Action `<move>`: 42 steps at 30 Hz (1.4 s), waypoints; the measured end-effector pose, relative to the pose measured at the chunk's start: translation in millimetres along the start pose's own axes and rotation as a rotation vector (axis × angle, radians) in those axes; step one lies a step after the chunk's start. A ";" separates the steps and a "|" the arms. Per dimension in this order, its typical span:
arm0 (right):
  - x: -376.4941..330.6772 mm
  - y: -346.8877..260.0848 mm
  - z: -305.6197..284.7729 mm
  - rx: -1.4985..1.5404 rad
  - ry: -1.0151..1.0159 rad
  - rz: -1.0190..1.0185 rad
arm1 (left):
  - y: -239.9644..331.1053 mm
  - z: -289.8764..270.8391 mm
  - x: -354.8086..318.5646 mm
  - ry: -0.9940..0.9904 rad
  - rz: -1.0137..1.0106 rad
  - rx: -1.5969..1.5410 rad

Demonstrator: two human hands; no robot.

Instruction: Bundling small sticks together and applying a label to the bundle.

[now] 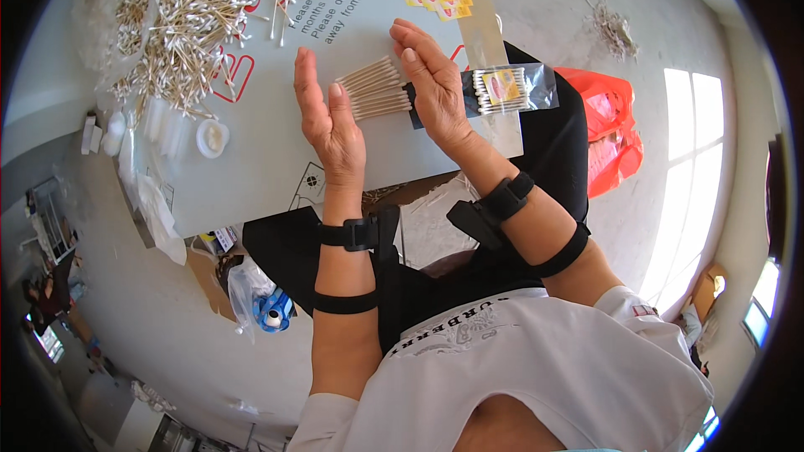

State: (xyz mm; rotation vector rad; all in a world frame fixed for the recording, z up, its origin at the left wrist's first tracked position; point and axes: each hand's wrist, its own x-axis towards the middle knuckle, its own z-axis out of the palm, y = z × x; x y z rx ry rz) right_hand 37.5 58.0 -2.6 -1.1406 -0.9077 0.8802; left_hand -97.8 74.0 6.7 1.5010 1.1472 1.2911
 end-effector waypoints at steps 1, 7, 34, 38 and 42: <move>1.6 -3.3 -6.5 -0.023 -0.038 0.046 | 1.8 -3.6 -2.1 -0.001 -0.001 0.001; 0.2 -10.1 -13.4 0.057 -0.043 0.143 | 9.9 -3.8 -17.5 -0.468 0.154 1.082; -15.7 1.0 -4.5 -0.101 0.073 -0.009 | 12.9 -11.9 -4.3 -0.232 0.098 0.375; -19.2 -19.8 -20.8 -0.356 -0.004 0.013 | 16.1 -18.3 -19.8 -0.519 0.219 1.004; -30.4 -29.0 -30.3 -0.610 -0.192 -0.175 | 15.7 -16.4 -23.0 -0.533 0.206 1.047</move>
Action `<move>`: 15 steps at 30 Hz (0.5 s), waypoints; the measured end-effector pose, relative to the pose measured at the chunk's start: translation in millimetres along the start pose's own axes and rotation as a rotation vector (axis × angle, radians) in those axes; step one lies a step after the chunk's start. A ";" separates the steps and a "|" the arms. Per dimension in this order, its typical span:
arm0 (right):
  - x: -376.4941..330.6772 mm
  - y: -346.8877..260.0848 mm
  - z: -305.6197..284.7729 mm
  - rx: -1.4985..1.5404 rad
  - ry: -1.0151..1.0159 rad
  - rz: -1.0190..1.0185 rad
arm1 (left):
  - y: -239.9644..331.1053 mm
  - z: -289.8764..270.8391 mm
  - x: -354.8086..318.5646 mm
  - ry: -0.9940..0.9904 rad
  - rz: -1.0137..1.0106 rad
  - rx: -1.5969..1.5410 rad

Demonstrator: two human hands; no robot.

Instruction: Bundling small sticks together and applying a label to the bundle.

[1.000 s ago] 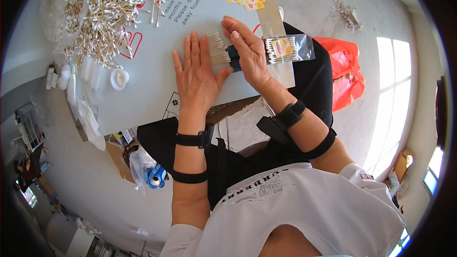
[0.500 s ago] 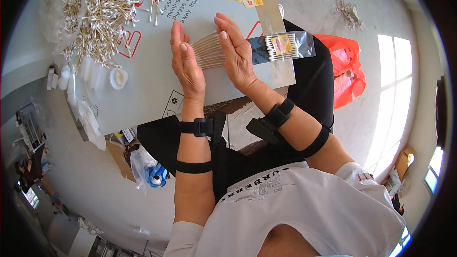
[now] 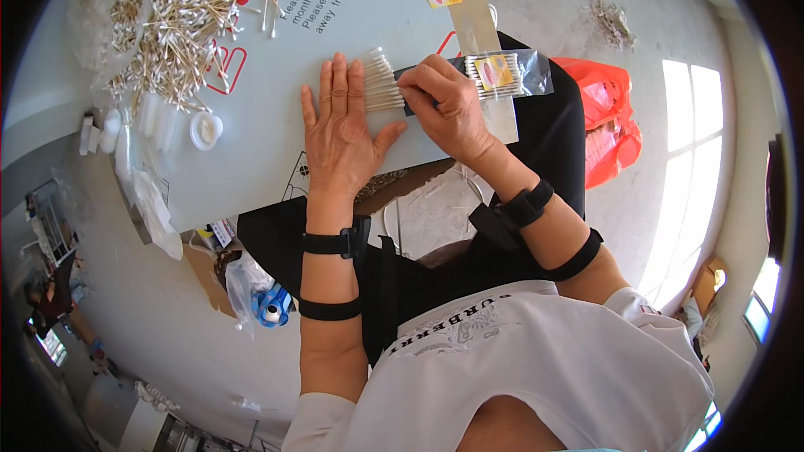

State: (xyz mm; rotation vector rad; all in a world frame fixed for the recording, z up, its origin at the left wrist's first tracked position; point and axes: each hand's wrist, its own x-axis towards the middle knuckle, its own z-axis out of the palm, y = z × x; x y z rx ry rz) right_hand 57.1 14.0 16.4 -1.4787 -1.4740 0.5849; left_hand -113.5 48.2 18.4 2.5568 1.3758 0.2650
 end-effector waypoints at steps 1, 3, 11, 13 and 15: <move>-3.4 2.5 0.6 0.000 0.000 -0.001 | 0.5 -0.1 -0.2 0.001 0.000 0.000; -6.9 4.4 0.6 -0.133 -0.047 -0.120 | 1.1 0.8 0.2 0.005 -0.002 -0.016; -8.6 6.7 3.7 -0.220 -0.036 -0.164 | 1.0 2.3 0.2 0.016 0.000 -0.012; -9.2 7.3 2.8 -0.244 -0.052 -0.179 | 0.9 2.6 0.0 0.019 0.000 -0.013; -9.8 6.5 2.1 -0.289 -0.096 -0.218 | 0.6 2.7 -0.1 0.017 -0.004 -0.014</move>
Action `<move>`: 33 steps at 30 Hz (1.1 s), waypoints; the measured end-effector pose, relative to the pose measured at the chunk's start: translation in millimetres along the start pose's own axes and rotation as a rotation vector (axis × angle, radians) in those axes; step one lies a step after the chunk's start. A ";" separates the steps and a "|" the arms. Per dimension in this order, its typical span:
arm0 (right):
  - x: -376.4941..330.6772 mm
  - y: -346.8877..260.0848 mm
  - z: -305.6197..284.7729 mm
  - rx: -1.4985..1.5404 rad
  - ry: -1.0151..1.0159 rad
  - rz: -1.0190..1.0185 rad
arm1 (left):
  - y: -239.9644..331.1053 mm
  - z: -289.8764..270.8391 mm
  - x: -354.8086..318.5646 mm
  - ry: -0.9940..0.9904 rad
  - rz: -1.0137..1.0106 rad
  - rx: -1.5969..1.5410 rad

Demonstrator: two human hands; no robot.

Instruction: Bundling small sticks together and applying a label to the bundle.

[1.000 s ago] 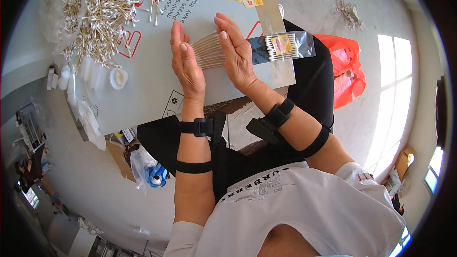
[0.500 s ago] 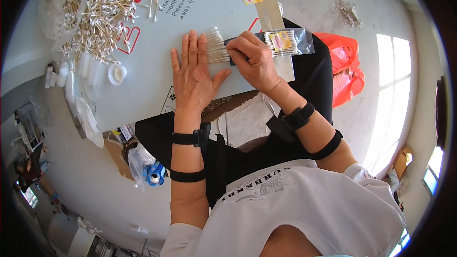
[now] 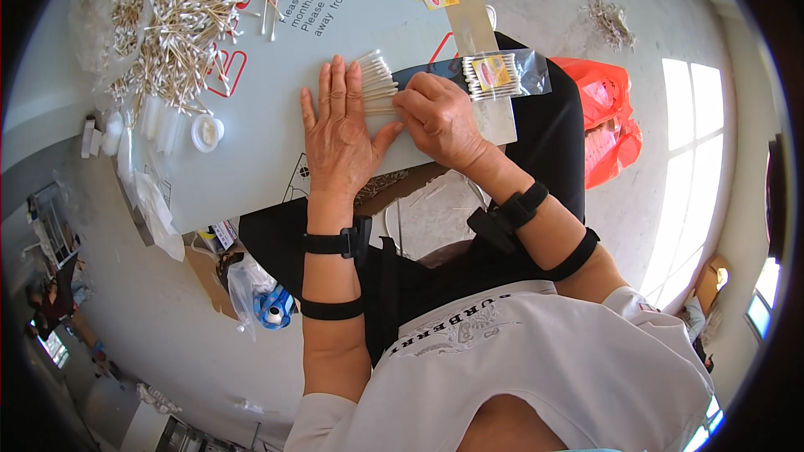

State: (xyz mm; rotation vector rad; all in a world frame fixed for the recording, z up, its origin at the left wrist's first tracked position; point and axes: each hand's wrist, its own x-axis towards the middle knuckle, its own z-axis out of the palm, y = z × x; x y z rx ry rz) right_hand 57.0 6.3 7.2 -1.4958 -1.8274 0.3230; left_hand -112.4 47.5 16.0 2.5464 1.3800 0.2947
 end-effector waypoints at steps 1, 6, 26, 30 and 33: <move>-0.2 0.2 0.9 0.001 0.000 0.000 | -0.2 0.1 -0.2 0.000 0.000 0.001; 5.2 1.6 4.8 0.130 0.120 0.127 | 0.5 -0.3 0.8 -0.007 -0.003 0.012; 19.6 2.6 4.9 0.076 0.081 0.151 | -1.6 1.1 0.5 -0.018 -0.006 0.016; 21.6 5.1 7.4 0.026 0.066 0.137 | -2.8 2.8 0.2 -0.029 -0.003 0.027; 21.2 5.1 7.7 0.028 0.038 0.147 | -3.0 3.7 0.0 -0.026 -0.004 0.027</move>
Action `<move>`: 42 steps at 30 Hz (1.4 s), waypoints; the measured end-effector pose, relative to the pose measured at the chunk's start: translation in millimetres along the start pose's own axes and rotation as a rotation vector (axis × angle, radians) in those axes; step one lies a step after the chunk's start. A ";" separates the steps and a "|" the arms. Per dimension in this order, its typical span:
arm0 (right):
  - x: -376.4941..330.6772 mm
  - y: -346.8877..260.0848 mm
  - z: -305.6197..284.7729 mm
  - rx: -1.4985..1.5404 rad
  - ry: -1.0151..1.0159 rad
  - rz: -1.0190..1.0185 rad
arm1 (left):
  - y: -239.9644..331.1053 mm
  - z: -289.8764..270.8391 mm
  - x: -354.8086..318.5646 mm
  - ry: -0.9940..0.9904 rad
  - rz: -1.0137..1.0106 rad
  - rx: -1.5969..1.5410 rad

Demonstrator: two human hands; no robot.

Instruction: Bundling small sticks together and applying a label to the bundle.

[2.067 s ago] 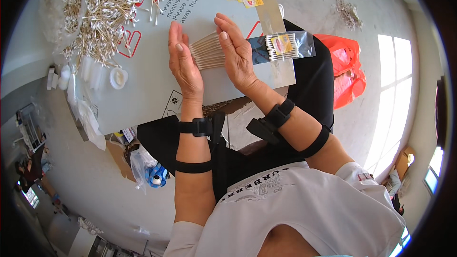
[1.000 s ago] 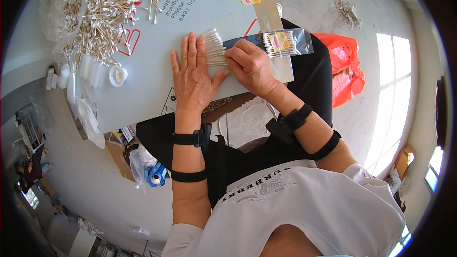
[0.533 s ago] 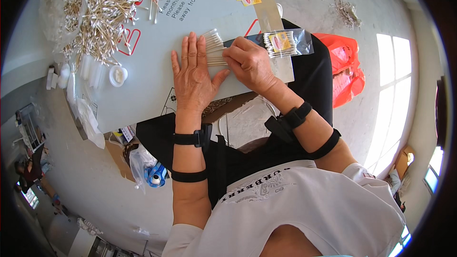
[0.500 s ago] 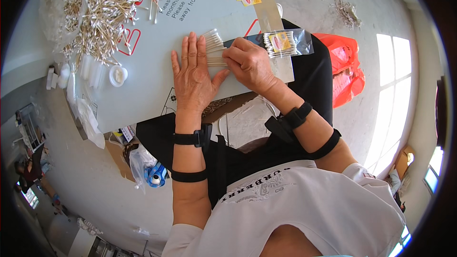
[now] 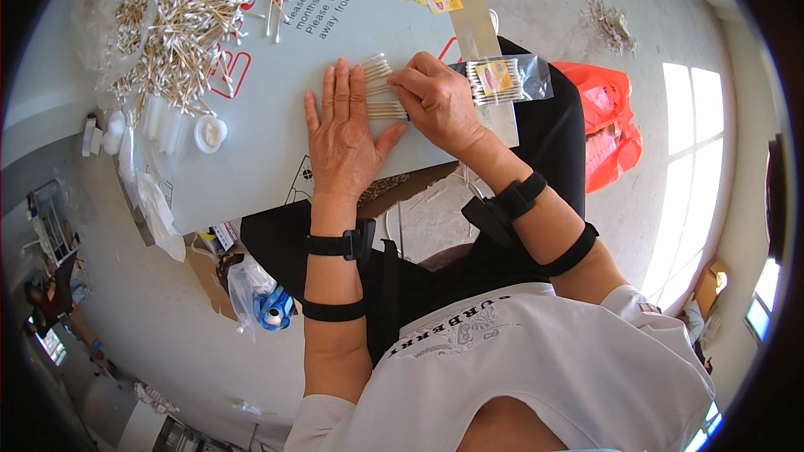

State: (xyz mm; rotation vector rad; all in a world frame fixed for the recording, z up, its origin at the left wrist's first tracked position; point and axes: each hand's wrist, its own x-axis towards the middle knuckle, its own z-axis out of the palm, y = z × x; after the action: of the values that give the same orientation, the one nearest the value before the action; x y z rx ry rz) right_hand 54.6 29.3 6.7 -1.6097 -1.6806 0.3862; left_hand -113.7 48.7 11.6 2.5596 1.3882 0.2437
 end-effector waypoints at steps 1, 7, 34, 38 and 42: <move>-0.1 -0.1 -0.2 0.000 0.000 -0.001 | -0.1 0.1 -0.2 0.001 -0.001 0.000; 3.0 -0.4 -0.3 0.049 0.016 0.044 | 0.2 -0.6 0.0 0.001 0.000 -0.007; 28.0 6.7 -25.3 -0.146 -0.378 -0.219 | 12.6 1.7 -7.2 0.040 -0.055 -0.060; 20.0 3.2 -10.1 0.349 -0.122 -0.015 | 8.8 2.7 -5.1 0.096 -0.052 -0.143; 13.8 -7.2 11.8 0.736 0.079 0.202 | 7.3 5.0 9.5 0.465 -0.144 -0.750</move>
State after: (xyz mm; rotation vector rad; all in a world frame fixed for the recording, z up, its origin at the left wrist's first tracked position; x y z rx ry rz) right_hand 42.4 44.5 8.0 -1.2065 -1.1158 0.9075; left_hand -101.4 52.2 9.2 1.8289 1.2676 1.1446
